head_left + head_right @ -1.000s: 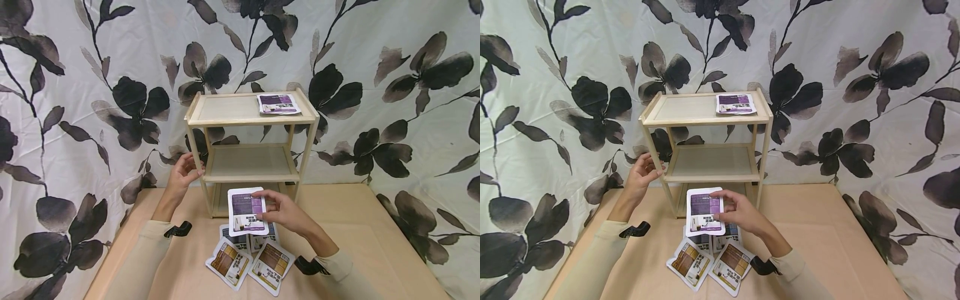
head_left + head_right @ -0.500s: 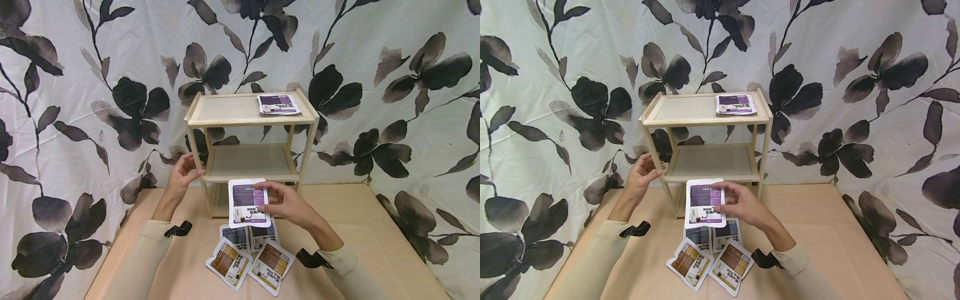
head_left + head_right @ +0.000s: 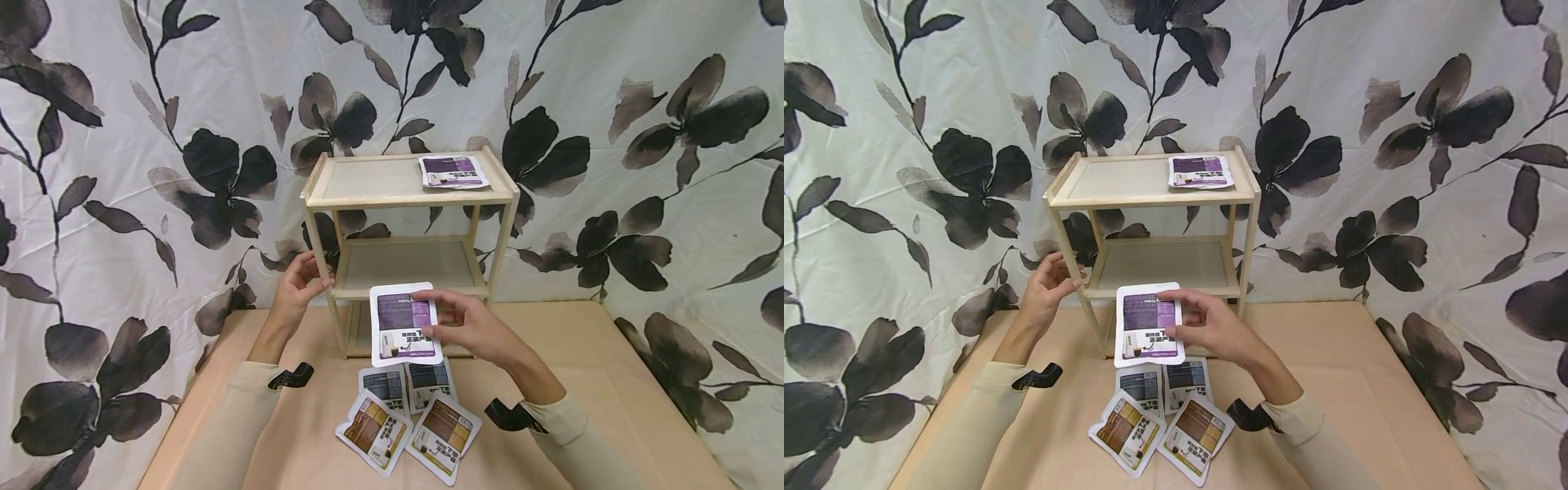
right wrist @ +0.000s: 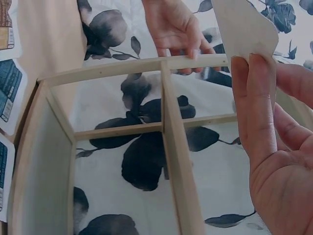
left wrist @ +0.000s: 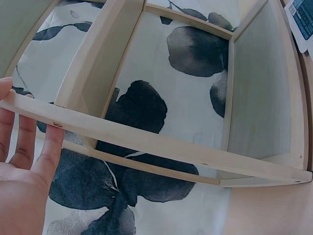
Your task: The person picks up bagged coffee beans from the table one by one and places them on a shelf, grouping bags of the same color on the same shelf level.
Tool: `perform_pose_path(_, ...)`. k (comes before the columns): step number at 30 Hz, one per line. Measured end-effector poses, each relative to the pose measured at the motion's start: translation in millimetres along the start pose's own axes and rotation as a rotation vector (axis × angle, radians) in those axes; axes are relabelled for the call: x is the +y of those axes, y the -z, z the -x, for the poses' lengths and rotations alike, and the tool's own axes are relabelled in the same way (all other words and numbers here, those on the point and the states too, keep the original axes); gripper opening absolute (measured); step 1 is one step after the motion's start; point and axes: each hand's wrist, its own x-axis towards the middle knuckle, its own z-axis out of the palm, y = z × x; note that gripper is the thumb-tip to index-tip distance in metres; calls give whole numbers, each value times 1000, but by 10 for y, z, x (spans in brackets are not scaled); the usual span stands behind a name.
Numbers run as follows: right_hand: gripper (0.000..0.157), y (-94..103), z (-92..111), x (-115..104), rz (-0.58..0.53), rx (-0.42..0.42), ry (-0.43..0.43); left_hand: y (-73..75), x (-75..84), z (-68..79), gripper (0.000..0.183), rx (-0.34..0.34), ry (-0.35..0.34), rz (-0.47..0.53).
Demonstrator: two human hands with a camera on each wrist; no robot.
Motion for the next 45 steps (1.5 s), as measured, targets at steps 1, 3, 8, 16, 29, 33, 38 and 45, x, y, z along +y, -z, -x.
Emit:
perform_pose_path(1, 56, 2, 0, -20, 1, 0, 2, -1, 1, 0, 50, -2, 0, -1)
perform_pose_path(3, 56, 9, 3, -59, 1, 0, 1, -6, 5, -1, 49, -4, -2, -1)
perform_pose_path(8, 57, 33, 2, -143, 3, -12, 8, -6, -9, -3, 49, 0, -1, 1)
perform_pose_path(16, 58, 55, -21, -267, 11, -8, 14, 8, -34, -4, 49, -5, -7, 4)
perform_pose_path(29, 59, 96, -69, -410, 40, 7, 37, 6, -20, -16, 49, -4, -1, -6)
perform_pose_path(33, 58, 114, -81, -464, 59, 12, 48, 1, -7, -4, 49, 0, 7, -7)
perform_pose_path(38, 57, 143, -114, -534, 66, 18, 68, -1, -1, 4, 48, 5, 8, -9)
perform_pose_path(45, 58, 184, -168, -654, 75, 18, 89, 0, -10, -4, 49, 6, 5, -2)
